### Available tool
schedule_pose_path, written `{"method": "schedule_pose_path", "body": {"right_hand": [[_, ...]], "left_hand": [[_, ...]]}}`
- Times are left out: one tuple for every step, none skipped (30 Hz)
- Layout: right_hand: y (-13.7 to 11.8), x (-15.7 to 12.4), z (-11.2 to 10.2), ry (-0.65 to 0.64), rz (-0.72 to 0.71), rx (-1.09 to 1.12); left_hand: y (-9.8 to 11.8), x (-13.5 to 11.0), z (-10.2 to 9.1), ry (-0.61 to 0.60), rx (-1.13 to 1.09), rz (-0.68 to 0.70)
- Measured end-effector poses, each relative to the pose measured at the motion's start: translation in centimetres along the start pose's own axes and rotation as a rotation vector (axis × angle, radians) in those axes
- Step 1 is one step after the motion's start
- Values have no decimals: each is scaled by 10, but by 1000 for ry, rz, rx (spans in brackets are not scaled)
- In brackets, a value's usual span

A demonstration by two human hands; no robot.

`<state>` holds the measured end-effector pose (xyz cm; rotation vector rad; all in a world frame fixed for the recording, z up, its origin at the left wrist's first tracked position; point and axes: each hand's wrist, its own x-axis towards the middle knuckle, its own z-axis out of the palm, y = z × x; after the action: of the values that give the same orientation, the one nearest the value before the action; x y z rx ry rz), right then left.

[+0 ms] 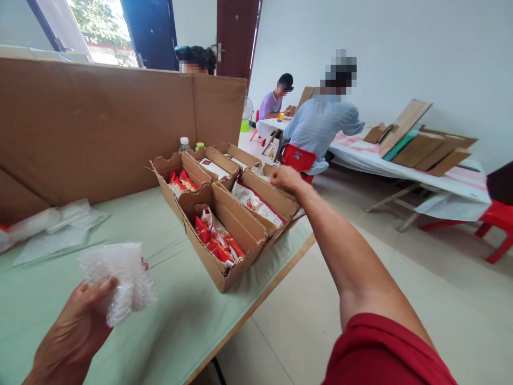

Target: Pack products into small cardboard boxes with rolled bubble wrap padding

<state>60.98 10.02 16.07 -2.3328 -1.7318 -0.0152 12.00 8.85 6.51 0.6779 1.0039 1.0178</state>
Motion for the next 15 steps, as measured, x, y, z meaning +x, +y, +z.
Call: {"method": "schedule_pose_path", "body": {"right_hand": [[-2, -2, -11, 69, 55, -13], [-7, -3, -23, 160, 123, -24], [-14, -5, -37, 268, 177, -24], [-26, -8, -50, 403, 201, -7], [-41, -13, -62, 526, 177, 25], [-61, -20, -70, 585, 91, 69], [-86, -29, -74, 636, -13, 112], [-113, -40, -73, 579, -146, 150], [-142, -53, -68, 534, -268, 200], [-171, -67, -60, 422, -398, 257], [-197, -80, -50, 260, -528, 324], [-219, -91, -40, 67, -667, 392], [-234, -97, -31, -50, -757, 425], [-243, -96, -25, -130, -812, 450], [-243, -89, -23, -151, -821, 470]], "left_hand": [[1, -1, 2, -10, 4, -6], [2, -2, 4, -24, 12, -6], [4, -3, 7, -42, 19, 6], [6, -5, 11, -65, 25, 25], [8, -7, 17, -94, 28, 48], [10, -10, 25, -127, 30, 72], [11, -14, 33, -166, 30, 91], [12, -17, 43, -209, 29, 104], [12, -21, 52, -247, 22, 121], [12, -24, 61, -274, 11, 140], [11, -26, 68, -279, -2, 161], [11, -28, 72, -266, -18, 178], [11, -28, 73, -237, -37, 190], [12, -27, 70, -193, -56, 197], [14, -25, 63, -140, -67, 199]]}}
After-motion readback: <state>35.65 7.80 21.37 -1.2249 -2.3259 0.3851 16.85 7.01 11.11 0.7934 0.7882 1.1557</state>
